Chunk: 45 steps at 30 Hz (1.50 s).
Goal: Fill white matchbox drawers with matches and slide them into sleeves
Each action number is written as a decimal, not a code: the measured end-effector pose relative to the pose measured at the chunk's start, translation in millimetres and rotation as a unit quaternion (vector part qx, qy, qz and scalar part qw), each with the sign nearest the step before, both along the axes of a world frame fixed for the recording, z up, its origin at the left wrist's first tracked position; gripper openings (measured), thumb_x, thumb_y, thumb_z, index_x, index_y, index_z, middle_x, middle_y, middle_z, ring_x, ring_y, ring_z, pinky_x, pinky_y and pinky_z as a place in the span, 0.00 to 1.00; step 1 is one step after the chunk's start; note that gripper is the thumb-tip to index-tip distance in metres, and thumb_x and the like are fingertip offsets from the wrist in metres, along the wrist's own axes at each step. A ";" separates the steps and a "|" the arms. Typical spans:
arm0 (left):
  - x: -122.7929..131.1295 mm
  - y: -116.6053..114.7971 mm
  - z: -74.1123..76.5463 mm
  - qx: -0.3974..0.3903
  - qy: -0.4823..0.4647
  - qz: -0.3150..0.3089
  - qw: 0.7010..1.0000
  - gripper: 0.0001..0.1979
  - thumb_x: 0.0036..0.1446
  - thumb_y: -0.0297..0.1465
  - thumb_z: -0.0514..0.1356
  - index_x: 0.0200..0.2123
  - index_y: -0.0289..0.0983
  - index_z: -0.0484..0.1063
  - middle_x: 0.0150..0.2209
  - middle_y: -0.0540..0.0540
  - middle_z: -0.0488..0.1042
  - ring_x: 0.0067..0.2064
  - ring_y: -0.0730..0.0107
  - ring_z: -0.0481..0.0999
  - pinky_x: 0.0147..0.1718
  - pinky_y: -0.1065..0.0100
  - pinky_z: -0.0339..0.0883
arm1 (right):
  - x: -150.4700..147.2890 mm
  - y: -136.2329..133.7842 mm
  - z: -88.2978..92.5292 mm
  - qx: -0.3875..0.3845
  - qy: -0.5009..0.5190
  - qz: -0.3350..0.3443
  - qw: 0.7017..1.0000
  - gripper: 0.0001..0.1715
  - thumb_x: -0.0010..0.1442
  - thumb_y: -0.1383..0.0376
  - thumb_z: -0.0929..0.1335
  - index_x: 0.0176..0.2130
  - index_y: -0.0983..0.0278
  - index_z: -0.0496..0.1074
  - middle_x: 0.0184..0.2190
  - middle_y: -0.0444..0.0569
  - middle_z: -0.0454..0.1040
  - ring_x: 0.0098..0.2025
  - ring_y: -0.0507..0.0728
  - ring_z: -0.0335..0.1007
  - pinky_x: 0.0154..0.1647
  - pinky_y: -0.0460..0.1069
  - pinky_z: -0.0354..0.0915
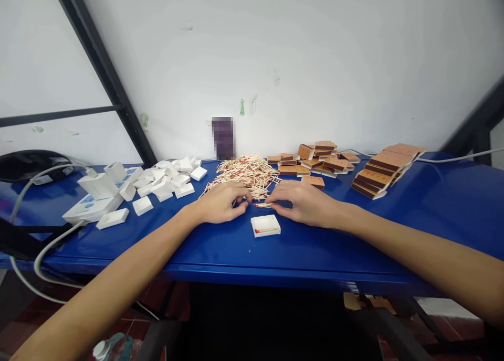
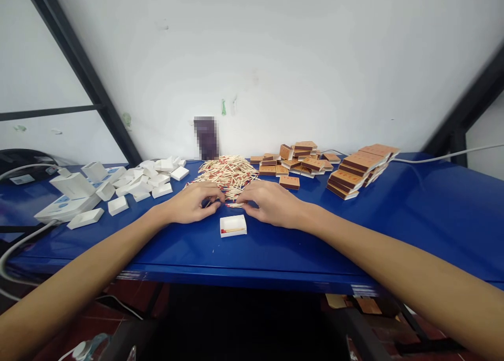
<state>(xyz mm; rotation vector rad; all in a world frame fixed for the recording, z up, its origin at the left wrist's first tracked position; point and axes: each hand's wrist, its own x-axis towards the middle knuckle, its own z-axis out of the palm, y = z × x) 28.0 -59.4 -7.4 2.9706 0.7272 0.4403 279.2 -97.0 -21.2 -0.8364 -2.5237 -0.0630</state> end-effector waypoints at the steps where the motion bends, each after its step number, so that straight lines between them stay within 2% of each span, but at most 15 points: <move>1: 0.1 -0.4 0.2 -0.002 0.001 -0.001 1.000 0.10 0.59 0.29 0.53 0.40 0.37 0.74 0.36 0.47 0.74 0.38 0.67 0.72 0.41 0.65 0.64 | 0.5 -0.7 0.5 0.001 -0.006 0.000 1.000 0.11 0.62 0.69 0.66 0.41 0.66 0.78 0.35 0.52 0.78 0.37 0.57 0.73 0.40 0.50 0.66; 8: 1.0 -1.7 0.9 -0.004 0.006 0.002 1.000 0.10 0.59 0.29 0.54 0.40 0.37 0.74 0.36 0.47 0.75 0.38 0.66 0.72 0.40 0.65 0.64 | -1.2 -2.4 1.3 0.008 -0.046 -0.019 0.999 0.11 0.61 0.69 0.67 0.40 0.64 0.79 0.33 0.50 0.79 0.36 0.57 0.73 0.38 0.50 0.64; 18: 2.4 -4.4 1.2 -0.004 0.008 0.000 1.000 0.10 0.61 0.30 0.55 0.42 0.37 0.74 0.36 0.47 0.74 0.38 0.67 0.72 0.39 0.66 0.64 | -3.8 -7.3 7.6 -0.025 -0.044 -0.050 0.997 0.11 0.61 0.66 0.66 0.39 0.65 0.78 0.34 0.51 0.78 0.37 0.58 0.73 0.38 0.50 0.62; 26: 1.2 -5.5 1.0 0.005 0.017 -0.005 1.000 0.12 0.61 0.30 0.56 0.44 0.39 0.78 0.37 0.46 0.73 0.39 0.67 0.73 0.38 0.67 0.63 | -2.4 -13.3 16.2 -0.068 -0.095 -0.160 0.980 0.04 0.51 0.69 0.66 0.30 0.63 0.71 0.27 0.45 0.74 0.27 0.53 0.64 0.28 0.47 0.50; 30: 1.8 -6.6 1.6 0.001 0.023 -0.014 1.000 0.13 0.61 0.29 0.57 0.46 0.39 0.78 0.37 0.46 0.74 0.39 0.67 0.72 0.38 0.67 0.63 | -2.8 -13.2 17.7 -0.085 -0.108 -0.162 0.977 0.02 0.52 0.67 0.65 0.29 0.62 0.68 0.27 0.44 0.73 0.27 0.52 0.62 0.27 0.47 0.47; 35: 2.9 -7.0 1.7 -0.002 0.030 -0.022 0.999 0.15 0.62 0.29 0.55 0.47 0.39 0.78 0.36 0.46 0.73 0.38 0.68 0.72 0.38 0.67 0.63 | -5.6 -11.2 13.9 -0.088 -0.096 -0.148 0.980 0.06 0.57 0.65 0.64 0.28 0.63 0.67 0.27 0.45 0.73 0.27 0.52 0.62 0.27 0.48 0.46; 40: 2.4 -5.3 1.1 0.008 0.012 -0.012 1.000 0.14 0.62 0.28 0.53 0.46 0.38 0.77 0.36 0.46 0.74 0.37 0.68 0.72 0.38 0.67 0.63 | -5.3 -8.2 11.1 -0.076 -0.080 -0.143 0.983 0.07 0.60 0.66 0.64 0.33 0.63 0.71 0.29 0.46 0.74 0.27 0.52 0.63 0.28 0.48 0.48; 45: 2.1 -4.2 0.3 0.019 0.012 0.006 1.000 0.15 0.63 0.28 0.52 0.48 0.37 0.74 0.37 0.46 0.74 0.37 0.68 0.72 0.37 0.67 0.63 | -2.9 -3.0 5.7 -0.062 -0.073 -0.131 0.987 0.13 0.62 0.68 0.62 0.42 0.63 0.75 0.36 0.49 0.77 0.34 0.55 0.69 0.32 0.47 0.54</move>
